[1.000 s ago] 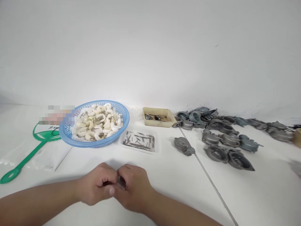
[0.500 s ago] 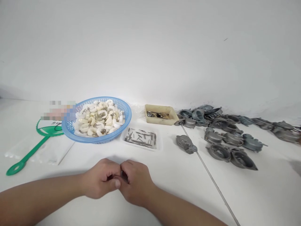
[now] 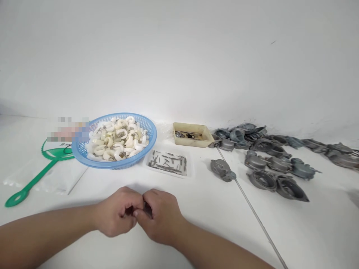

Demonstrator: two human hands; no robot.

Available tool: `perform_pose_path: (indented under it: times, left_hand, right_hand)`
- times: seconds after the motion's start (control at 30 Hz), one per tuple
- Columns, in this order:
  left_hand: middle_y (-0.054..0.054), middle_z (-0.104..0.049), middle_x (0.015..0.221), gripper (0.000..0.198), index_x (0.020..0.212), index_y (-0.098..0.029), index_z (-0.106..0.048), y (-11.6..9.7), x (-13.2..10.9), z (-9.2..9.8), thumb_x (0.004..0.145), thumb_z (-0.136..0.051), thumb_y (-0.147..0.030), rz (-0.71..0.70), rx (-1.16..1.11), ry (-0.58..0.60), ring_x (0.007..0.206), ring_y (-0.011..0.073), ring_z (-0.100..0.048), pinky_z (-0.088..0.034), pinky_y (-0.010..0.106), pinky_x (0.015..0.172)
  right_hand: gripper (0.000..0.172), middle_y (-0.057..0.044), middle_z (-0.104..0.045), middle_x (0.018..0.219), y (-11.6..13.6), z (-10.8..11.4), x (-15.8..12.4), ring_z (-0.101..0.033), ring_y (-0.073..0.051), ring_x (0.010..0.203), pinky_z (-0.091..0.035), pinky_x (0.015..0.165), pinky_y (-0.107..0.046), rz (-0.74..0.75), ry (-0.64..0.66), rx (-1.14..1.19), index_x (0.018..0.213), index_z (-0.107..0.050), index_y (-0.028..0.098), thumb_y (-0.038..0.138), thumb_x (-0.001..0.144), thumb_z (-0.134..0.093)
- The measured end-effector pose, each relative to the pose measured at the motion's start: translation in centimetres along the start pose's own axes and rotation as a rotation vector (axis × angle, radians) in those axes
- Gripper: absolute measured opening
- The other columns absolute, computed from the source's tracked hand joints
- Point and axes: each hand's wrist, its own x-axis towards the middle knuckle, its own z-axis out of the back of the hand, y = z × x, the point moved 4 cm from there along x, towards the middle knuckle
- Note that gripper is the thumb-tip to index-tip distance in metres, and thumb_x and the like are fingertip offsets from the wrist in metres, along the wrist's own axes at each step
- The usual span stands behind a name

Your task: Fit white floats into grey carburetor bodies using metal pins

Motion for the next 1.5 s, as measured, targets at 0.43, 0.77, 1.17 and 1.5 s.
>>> perform_pose_path:
  times: [0.43, 0.77, 1.17, 1.5]
  left_hand:
    - [-0.006, -0.045, 0.055, 0.015, 0.062, -0.019, -0.037, -0.09, -0.04, -0.35, 0.056, -0.046, -0.008, -0.032, 0.134, -0.031, 0.051, 0.0090, -0.040, -0.029, 0.021, 0.049]
    - [-0.004, -0.051, 0.060, 0.017, 0.065, -0.020, -0.040, -0.13, -0.07, -0.43, 0.056, -0.043, -0.005, -0.082, 0.145, -0.044, 0.055, 0.0105, -0.045, -0.032, 0.021, 0.052]
    - [-0.003, -0.054, 0.061, 0.014, 0.064, -0.018, -0.046, -0.17, 0.02, -0.27, 0.063, -0.045, -0.005, -0.048, 0.145, -0.032, 0.056, 0.0104, -0.048, -0.035, 0.020, 0.053]
    - [-0.004, -0.059, 0.069, 0.035, 0.087, -0.022, -0.060, -0.74, 0.06, -0.25, 0.065, -0.044, 0.000, -0.045, 0.187, -0.008, 0.063, 0.0115, -0.053, -0.039, 0.021, 0.060]
  right_hand:
    - [0.011, 0.001, -0.053, 0.066, -0.28, -0.03, -0.06, -0.045, -0.013, 0.062, -0.028, 0.056, -0.024, -0.016, 0.009, -0.011, 0.067, -0.045, 0.019, 0.024, 0.074, -0.050]
    - [0.011, 0.001, -0.052, 0.065, 0.00, 0.17, 0.06, -0.045, -0.013, 0.062, -0.029, 0.056, -0.024, -0.031, -0.001, -0.019, 0.066, -0.043, 0.019, 0.023, 0.074, -0.049]
    - [0.011, 0.002, -0.050, 0.063, -0.02, 0.24, 0.04, -0.043, -0.012, 0.060, -0.027, 0.055, -0.024, -0.013, -0.011, -0.007, 0.065, -0.039, 0.019, 0.021, 0.073, -0.046]
    - [0.008, 0.002, -0.052, 0.066, -0.04, 0.27, 0.14, -0.045, -0.012, 0.061, -0.031, 0.055, -0.023, -0.050, -0.016, 0.040, 0.067, -0.041, 0.019, 0.018, 0.073, -0.046]
